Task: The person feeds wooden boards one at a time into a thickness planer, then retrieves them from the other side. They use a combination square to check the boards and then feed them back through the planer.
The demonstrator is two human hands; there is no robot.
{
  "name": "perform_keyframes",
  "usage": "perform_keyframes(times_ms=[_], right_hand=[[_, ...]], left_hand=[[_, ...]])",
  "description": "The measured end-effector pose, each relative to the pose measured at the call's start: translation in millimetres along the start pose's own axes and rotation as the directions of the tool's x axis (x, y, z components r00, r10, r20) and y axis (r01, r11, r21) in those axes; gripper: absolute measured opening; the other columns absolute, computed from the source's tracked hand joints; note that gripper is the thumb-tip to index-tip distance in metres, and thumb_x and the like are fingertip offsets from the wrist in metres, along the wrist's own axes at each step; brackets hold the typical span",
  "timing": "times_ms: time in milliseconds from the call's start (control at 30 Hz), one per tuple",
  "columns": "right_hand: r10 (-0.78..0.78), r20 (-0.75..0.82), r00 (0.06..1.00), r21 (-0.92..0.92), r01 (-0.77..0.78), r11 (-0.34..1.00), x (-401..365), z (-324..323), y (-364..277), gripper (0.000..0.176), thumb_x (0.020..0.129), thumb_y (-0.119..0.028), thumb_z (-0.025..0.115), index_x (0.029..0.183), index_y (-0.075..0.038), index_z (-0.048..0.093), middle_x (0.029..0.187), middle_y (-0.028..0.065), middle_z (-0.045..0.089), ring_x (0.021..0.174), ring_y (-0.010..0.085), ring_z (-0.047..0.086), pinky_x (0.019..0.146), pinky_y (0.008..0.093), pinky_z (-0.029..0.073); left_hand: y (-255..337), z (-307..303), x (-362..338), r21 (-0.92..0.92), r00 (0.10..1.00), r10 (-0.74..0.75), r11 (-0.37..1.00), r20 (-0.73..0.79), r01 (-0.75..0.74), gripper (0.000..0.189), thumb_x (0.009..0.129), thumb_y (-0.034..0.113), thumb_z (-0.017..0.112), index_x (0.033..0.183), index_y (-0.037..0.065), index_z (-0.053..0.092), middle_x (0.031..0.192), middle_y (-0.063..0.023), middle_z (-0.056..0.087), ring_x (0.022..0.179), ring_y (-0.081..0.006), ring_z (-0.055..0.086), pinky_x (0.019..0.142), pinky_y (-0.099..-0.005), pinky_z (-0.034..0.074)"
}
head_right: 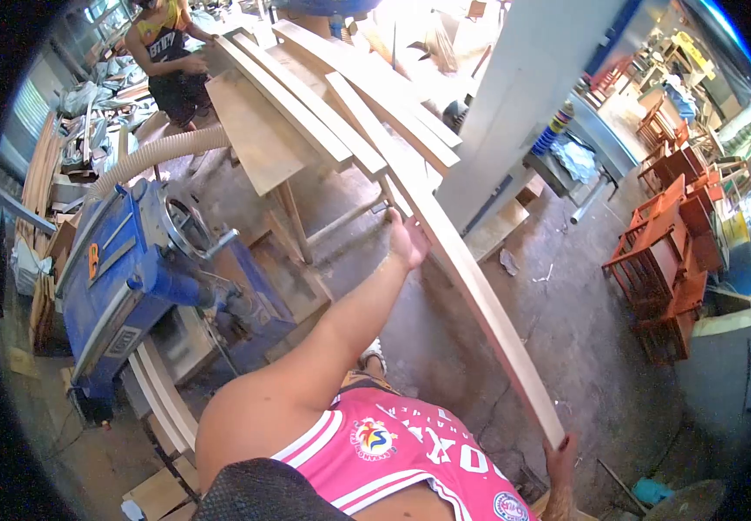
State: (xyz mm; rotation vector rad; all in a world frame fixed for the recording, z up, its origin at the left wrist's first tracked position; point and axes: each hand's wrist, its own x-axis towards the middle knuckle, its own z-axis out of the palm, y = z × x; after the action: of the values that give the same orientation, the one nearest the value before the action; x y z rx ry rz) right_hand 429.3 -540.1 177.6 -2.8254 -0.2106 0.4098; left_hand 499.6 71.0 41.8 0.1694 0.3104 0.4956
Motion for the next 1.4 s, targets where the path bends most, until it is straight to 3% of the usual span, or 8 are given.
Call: perform_keyframes(times_ms=[67,133,367,533,767,1000,1167,1400], right_hand=[[0.164,0.007,0.986,0.005,-0.164,0.986,-63,-1,92,0.043,0.069,-0.010,0.079,0.097,-0.002,0.048,0.094,0.0118,0.049,0.082,0.0244,0.049,0.072,0.0374,0.043],[-0.089,-0.297,0.951,0.030,0.103,0.994,-101,24,203,0.041,0.069,-0.006,0.078,0.096,-0.002,0.047,0.090,0.0109,0.051,0.079,0.0250,0.050,0.072,0.0356,0.044],[0.106,-0.133,0.985,0.202,-0.078,0.976,-175,40,408,0.038,0.069,0.004,0.073,0.101,-0.002,0.053,0.084,0.0090,0.056,0.078,0.0226,0.055,0.072,0.0320,0.046],[0.060,0.301,0.952,0.229,-0.133,0.964,-165,36,419,0.033,0.073,-0.004,0.070,0.102,-0.004,0.054,0.082,0.0083,0.057,0.073,0.0221,0.056,0.067,0.0315,0.046],[-0.048,0.627,0.777,0.301,-0.185,0.935,-136,33,405,0.029,0.078,-0.016,0.064,0.103,-0.006,0.055,0.080,0.0075,0.059,0.067,0.0215,0.057,0.059,0.0308,0.046],[0.031,0.796,0.605,0.271,-0.401,0.875,-186,46,373,0.029,0.084,-0.028,0.059,0.105,-0.007,0.057,0.077,0.0066,0.061,0.061,0.0209,0.058,0.052,0.0301,0.046],[0.116,0.881,0.460,0.204,-0.589,0.782,-275,67,368,0.033,0.088,-0.036,0.055,0.106,-0.009,0.058,0.076,0.0059,0.062,0.057,0.0204,0.058,0.047,0.0296,0.046],[0.099,0.982,0.159,0.071,-0.805,0.589,-373,109,336,0.041,0.093,-0.048,0.050,0.107,-0.011,0.059,0.073,0.0050,0.063,0.051,0.0198,0.059,0.040,0.0289,0.046]], left_hand=[[-31,8,-18,0.022,0.982,-0.123,0.992,0.146,0.121,0.085,0.088,0.075,0.024,0.125,0.003,0.049,0.118,-0.0176,0.058,0.110,-0.0324,0.056,0.097,-0.0477,0.043],[-91,35,-73,0.012,0.991,-0.135,0.991,-0.013,0.135,0.077,0.089,0.073,0.028,0.119,0.006,0.053,0.105,-0.0161,0.061,0.101,-0.0327,0.058,0.094,-0.0482,0.045],[-227,43,-264,0.052,0.953,-0.211,0.977,0.217,0.205,0.075,0.083,0.074,0.041,0.117,0.008,0.055,0.104,-0.0131,0.062,0.102,-0.0325,0.058,0.097,-0.0499,0.043],[-212,38,-357,-0.034,0.933,-0.075,0.995,0.351,0.093,0.076,0.082,0.072,0.048,0.117,0.005,0.057,0.105,-0.0139,0.061,0.103,-0.0318,0.058,0.096,-0.0478,0.045],[-165,-15,-487,0.166,0.930,0.289,0.952,-0.225,-0.256,0.062,0.088,0.052,0.059,0.118,-0.002,0.053,0.110,-0.0168,0.062,0.104,-0.0285,0.060,0.093,-0.0439,0.049],[-117,-109,-615,0.331,0.782,0.588,0.794,-0.206,-0.510,0.054,0.089,0.026,0.064,0.135,0.008,0.041,0.123,-0.0110,0.054,0.115,-0.0262,0.052,0.099,-0.0420,0.043],[-91,-160,-667,0.491,0.620,0.695,0.709,-0.363,-0.506,0.079,0.087,0.014,0.068,0.151,0.013,0.021,0.131,-0.0086,0.048,0.117,-0.0225,0.049,0.100,-0.0373,0.042],[-103,-171,-740,0.600,0.629,0.642,0.730,-0.439,-0.326,0.095,0.082,0.012,0.073,0.151,0.004,0.009,0.135,-0.0188,0.045,0.121,-0.0255,0.048,0.102,-0.0347,0.040]])
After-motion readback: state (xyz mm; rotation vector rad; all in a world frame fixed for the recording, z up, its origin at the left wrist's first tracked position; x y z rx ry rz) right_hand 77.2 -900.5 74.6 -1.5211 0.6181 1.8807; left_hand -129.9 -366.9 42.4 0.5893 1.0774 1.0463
